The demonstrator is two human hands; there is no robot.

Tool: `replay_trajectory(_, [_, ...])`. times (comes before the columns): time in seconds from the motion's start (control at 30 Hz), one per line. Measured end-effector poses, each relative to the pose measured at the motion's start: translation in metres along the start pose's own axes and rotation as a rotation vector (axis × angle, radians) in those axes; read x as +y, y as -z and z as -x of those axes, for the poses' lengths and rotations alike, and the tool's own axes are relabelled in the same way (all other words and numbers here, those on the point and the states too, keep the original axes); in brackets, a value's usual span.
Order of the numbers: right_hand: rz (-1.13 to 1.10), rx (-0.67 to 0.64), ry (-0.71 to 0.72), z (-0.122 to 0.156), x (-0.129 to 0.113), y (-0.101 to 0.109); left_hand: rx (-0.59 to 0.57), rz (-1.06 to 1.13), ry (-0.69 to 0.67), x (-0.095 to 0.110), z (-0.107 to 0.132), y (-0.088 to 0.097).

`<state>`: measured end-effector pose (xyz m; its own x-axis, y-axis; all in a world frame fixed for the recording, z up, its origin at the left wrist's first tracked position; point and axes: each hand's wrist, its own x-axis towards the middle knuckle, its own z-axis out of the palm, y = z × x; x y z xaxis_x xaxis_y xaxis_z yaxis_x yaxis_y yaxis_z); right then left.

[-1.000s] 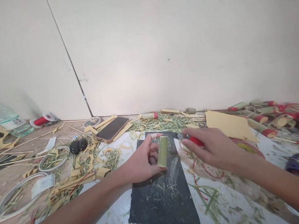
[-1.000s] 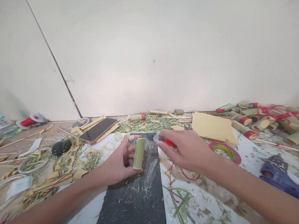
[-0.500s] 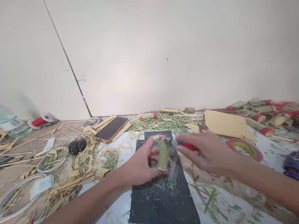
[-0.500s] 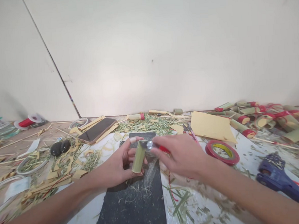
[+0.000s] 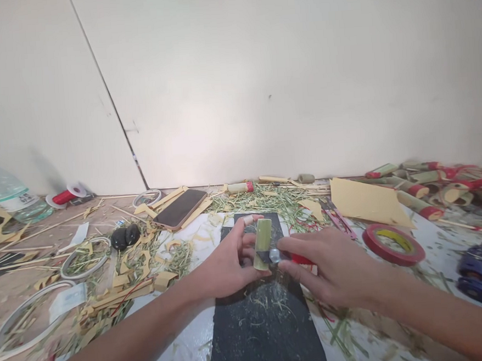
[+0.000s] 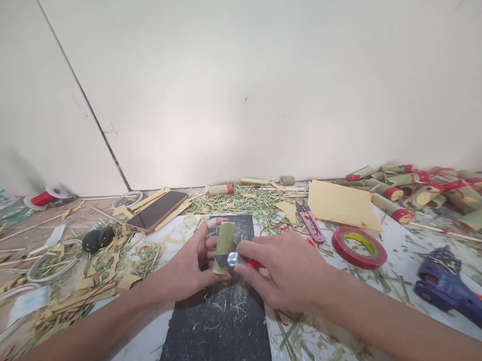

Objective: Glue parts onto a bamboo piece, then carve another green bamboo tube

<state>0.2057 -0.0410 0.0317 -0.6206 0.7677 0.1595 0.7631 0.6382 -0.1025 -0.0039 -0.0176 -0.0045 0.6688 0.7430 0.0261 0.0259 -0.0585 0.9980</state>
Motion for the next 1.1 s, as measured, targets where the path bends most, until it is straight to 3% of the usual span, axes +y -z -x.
replay_trajectory(0.2, [-0.061,0.183,-0.344,-0.009,0.031,0.009,0.003,-0.173,0.025,0.003,0.002,-0.001])
replay_trajectory(0.33, [-0.248,0.197,-0.411,-0.011,0.018,0.004,0.070,-0.287,-0.009,-0.003,0.000,-0.003])
replay_trajectory(0.5, [-0.420,0.149,-0.379,-0.017,0.001,-0.003,0.093,-0.448,-0.043,-0.007,0.000,-0.006])
replay_trajectory(0.8, [-0.722,0.149,-0.296,-0.022,0.017,-0.006,0.028,-0.252,0.017,0.005,-0.001,-0.006])
replay_trajectory(0.93, [-0.509,0.212,-0.302,-0.020,0.020,-0.005,0.058,-0.169,-0.020,0.002,-0.002,-0.003])
replay_trajectory(1.1, [-0.271,-0.018,-0.170,-0.013,0.021,-0.006,0.041,-0.094,-0.078,-0.005,-0.003,0.001])
